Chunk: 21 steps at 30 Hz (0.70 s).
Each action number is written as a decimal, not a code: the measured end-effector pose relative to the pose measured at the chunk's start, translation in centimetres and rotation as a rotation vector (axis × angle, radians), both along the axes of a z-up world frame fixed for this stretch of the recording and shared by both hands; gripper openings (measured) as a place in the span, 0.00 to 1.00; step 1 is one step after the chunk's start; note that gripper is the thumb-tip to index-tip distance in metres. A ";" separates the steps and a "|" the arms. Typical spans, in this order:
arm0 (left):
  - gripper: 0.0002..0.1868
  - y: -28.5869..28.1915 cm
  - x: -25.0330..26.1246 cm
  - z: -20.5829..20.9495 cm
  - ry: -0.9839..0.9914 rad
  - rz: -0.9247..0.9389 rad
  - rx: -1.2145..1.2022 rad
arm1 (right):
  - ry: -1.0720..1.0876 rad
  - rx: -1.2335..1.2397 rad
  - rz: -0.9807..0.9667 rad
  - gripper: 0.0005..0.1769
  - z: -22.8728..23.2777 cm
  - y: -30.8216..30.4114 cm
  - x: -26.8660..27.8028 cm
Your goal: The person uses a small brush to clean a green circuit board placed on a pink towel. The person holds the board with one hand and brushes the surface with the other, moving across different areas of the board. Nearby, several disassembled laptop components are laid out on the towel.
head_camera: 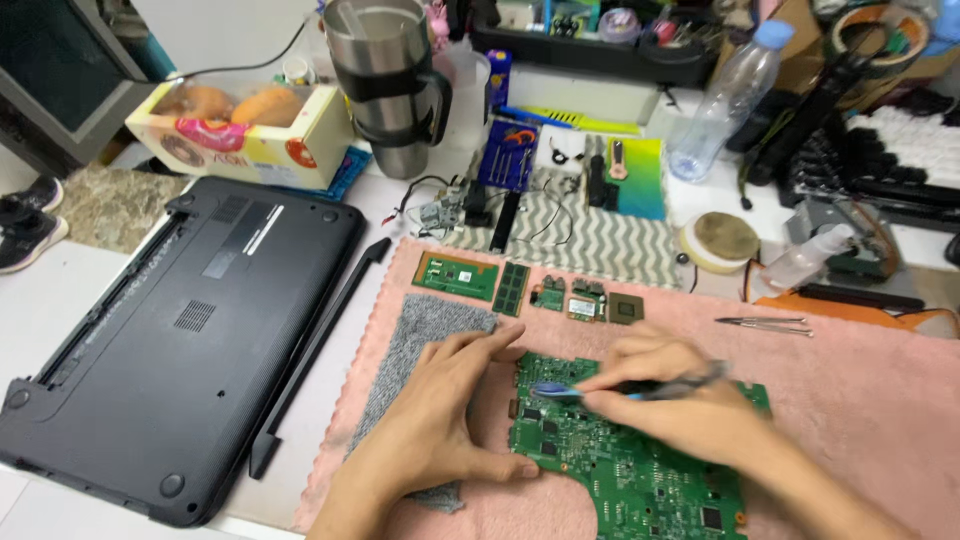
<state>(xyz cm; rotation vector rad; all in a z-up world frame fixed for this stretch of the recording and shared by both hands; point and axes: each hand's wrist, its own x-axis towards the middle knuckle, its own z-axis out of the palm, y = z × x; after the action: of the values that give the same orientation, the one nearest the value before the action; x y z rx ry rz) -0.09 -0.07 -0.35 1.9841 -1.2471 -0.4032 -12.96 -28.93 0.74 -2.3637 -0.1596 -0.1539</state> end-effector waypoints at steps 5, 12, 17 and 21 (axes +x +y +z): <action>0.72 0.0 0.0 -0.3 -0.009 -0.009 -0.021 | 0.095 0.055 -0.034 0.07 0.3 1.9 0.4; 0.73 -0.2 0.1 -0.7 -0.045 -0.014 -0.010 | 0.100 0.032 -0.059 0.07 -0.4 -1.0 -1.2; 0.70 -0.1 0.0 -0.5 -0.046 -0.018 -0.010 | 0.031 0.033 -0.049 0.08 0.1 1.8 0.1; 0.69 -0.1 0.1 -0.3 -0.041 -0.008 0.006 | 0.004 -0.015 0.002 0.09 -0.6 -1.7 -1.2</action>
<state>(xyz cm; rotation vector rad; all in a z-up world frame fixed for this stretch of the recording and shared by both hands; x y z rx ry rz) -0.02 -0.18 -0.63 2.0017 -1.2810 -0.3722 -14.14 -30.60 0.15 -2.3783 -0.1616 -0.1471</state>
